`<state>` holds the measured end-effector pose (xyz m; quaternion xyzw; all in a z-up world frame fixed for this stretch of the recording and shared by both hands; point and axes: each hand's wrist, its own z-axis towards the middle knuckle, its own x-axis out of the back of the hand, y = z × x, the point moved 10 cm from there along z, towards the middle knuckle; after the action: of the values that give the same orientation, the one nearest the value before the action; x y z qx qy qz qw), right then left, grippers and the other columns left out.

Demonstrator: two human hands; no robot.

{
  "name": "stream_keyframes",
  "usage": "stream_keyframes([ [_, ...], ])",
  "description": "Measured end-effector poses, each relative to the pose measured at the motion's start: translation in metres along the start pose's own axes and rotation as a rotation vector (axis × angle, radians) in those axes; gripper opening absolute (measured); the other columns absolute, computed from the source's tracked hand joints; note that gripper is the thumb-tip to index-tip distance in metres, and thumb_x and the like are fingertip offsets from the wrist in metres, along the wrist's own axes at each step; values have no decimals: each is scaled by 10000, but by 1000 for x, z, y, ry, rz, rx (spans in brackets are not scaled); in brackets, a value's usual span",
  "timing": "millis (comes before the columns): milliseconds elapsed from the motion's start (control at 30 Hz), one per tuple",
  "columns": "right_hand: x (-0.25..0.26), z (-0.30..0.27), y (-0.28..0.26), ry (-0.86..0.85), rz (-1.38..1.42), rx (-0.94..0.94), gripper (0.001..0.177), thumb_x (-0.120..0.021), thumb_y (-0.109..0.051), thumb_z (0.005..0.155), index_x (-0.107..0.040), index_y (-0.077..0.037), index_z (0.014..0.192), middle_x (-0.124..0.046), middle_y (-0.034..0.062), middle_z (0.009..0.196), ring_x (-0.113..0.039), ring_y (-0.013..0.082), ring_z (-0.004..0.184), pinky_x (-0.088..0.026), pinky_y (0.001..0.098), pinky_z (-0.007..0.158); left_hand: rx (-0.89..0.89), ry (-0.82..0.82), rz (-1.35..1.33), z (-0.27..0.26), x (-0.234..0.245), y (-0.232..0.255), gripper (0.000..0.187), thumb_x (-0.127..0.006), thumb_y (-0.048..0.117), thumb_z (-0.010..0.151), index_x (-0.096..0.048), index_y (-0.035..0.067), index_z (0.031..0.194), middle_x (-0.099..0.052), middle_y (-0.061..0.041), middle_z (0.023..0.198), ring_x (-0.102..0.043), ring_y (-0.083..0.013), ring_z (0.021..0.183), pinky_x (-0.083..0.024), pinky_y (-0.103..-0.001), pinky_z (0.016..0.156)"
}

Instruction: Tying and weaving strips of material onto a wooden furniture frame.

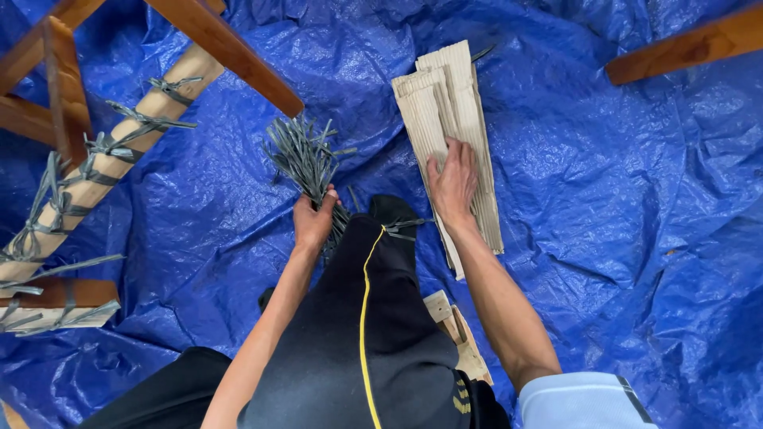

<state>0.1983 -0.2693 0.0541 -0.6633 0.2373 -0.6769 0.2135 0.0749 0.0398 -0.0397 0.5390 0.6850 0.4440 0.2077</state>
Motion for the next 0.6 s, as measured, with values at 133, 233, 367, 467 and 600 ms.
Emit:
stream_keyframes([
  [133, -16, -5, 9, -22, 111, 41, 273, -691, -96, 958, -600, -5, 1199, -639, 223, 1133, -620, 427, 1063, -496, 492, 891, -22, 3, 95, -4, 1, 4, 256, -687, 147, 957, -685, -46, 1126, -744, -87, 928, -692, -128, 808, -553, -291, 774],
  [233, -18, -6, 3, -48, 241, 36, 196, -651, -118, 1004, -600, -9, 1159, -675, 226, 1070, -661, 434, 989, -517, 485, 824, 9, 25, 114, -8, 3, 6, 284, -693, 153, 942, -691, -47, 1144, -751, -87, 968, -696, -132, 800, -560, -301, 762],
  [367, -7, -1, -19, -63, 381, 29, 186, -615, -154, 1039, -580, -6, 1146, -700, 230, 973, -683, 449, 911, -517, 485, 763, -9, 37, 103, -13, 4, 17, 316, -682, 160, 932, -666, -29, 1184, -756, -74, 1040, -698, -119, 802, -567, -302, 754],
  [467, 7, 7, -44, -39, 443, 76, 178, -620, -163, 1042, -573, -13, 1125, -703, 206, 944, -692, 403, 870, -515, 453, 750, -28, 57, 177, -8, 12, 7, 345, -698, 208, 919, -683, -22, 1176, -768, -116, 1027, -724, -178, 803, -570, -331, 768],
  [600, 22, 19, -72, -51, 528, 80, 171, -636, -170, 1050, -592, -10, 1091, -662, 150, 847, -641, 287, 771, -503, 392, 707, -7, 73, 400, -13, 25, 0, 402, -755, 271, 902, -676, -21, 1166, -769, -156, 999, -730, -232, 921, -546, -375, 857],
])
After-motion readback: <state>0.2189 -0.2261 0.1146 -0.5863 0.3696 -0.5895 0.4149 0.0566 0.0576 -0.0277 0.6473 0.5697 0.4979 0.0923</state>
